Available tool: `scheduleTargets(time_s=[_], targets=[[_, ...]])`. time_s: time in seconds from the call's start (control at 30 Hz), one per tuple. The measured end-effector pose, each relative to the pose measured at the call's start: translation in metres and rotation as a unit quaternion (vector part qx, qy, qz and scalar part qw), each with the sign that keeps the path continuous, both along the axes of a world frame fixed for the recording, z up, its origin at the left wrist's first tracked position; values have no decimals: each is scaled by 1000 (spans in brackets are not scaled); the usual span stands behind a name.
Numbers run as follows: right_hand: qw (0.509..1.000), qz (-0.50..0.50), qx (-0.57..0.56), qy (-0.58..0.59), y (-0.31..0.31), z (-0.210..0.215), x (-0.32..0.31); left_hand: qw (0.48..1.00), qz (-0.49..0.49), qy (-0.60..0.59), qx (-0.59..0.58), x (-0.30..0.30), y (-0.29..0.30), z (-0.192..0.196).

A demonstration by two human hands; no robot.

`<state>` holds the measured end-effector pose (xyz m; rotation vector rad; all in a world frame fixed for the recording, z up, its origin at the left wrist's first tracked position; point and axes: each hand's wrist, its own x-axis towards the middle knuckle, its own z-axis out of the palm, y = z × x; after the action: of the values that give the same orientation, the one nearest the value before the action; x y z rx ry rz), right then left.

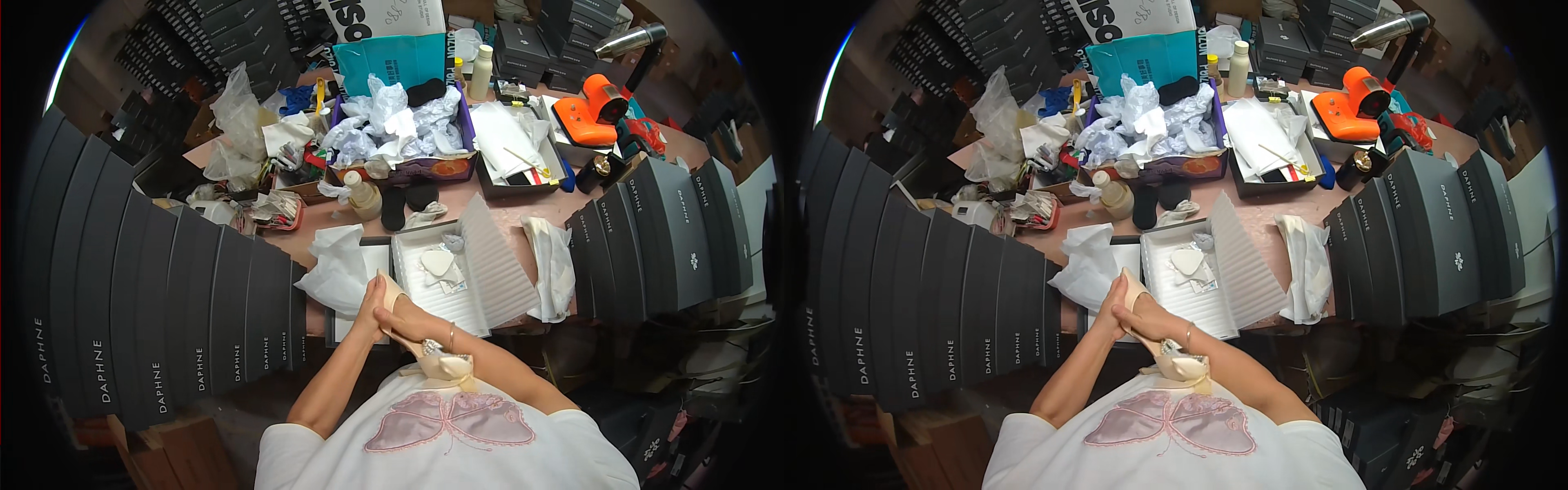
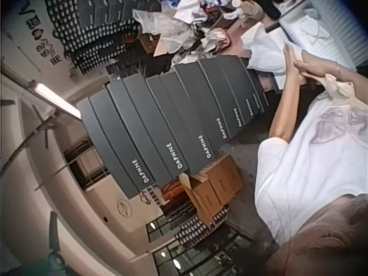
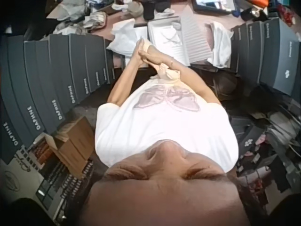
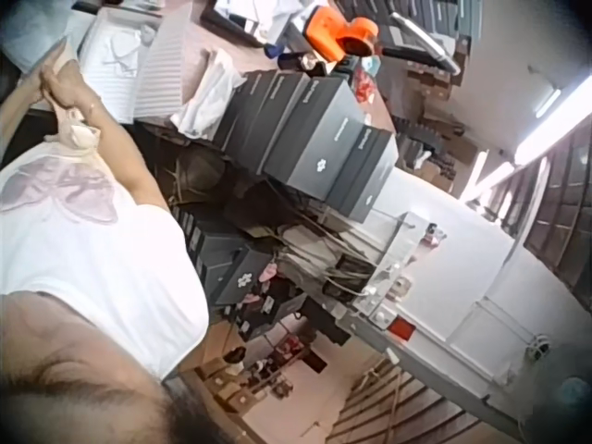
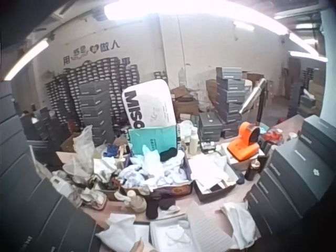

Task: The person is packing high-heeled shoes into boxes using tissue paper at a manufacturing workbench.

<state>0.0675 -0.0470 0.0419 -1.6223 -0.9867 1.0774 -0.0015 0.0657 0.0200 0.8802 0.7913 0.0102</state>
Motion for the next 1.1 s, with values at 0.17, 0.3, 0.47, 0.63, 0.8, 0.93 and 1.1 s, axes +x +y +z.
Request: scheduleTargets(time_s=[0.17, 0.3, 0.47, 0.63, 0.8, 0.93, 1.1], targets=[[993, 74, -57, 67, -40, 32, 6, 1000, -11, -15, 2, 4, -9, -16], [996, -35, 70, -51, -73, 21, 16, 993, -33, -40, -110, -3, 4, -24], [969, -53, -119, -210, -46, -23, 5, 996, -57, -46, -55, 12, -22, -9], [970, -128, -119, -167, -22, -47, -14, 998, -56, 20, 15, 10, -21, 9], [949, -148, -63, -270, -12, -40, -9, 998, -34, -35, -37, 1, -20, 14], [936, -161, -110, -292, -8, -25, 9, 984, 77, -98, -126, -11, -57, 34], [992, -41, 84, -81, -29, -16, 27, 958, 137, -134, -211, -25, -22, 9]])
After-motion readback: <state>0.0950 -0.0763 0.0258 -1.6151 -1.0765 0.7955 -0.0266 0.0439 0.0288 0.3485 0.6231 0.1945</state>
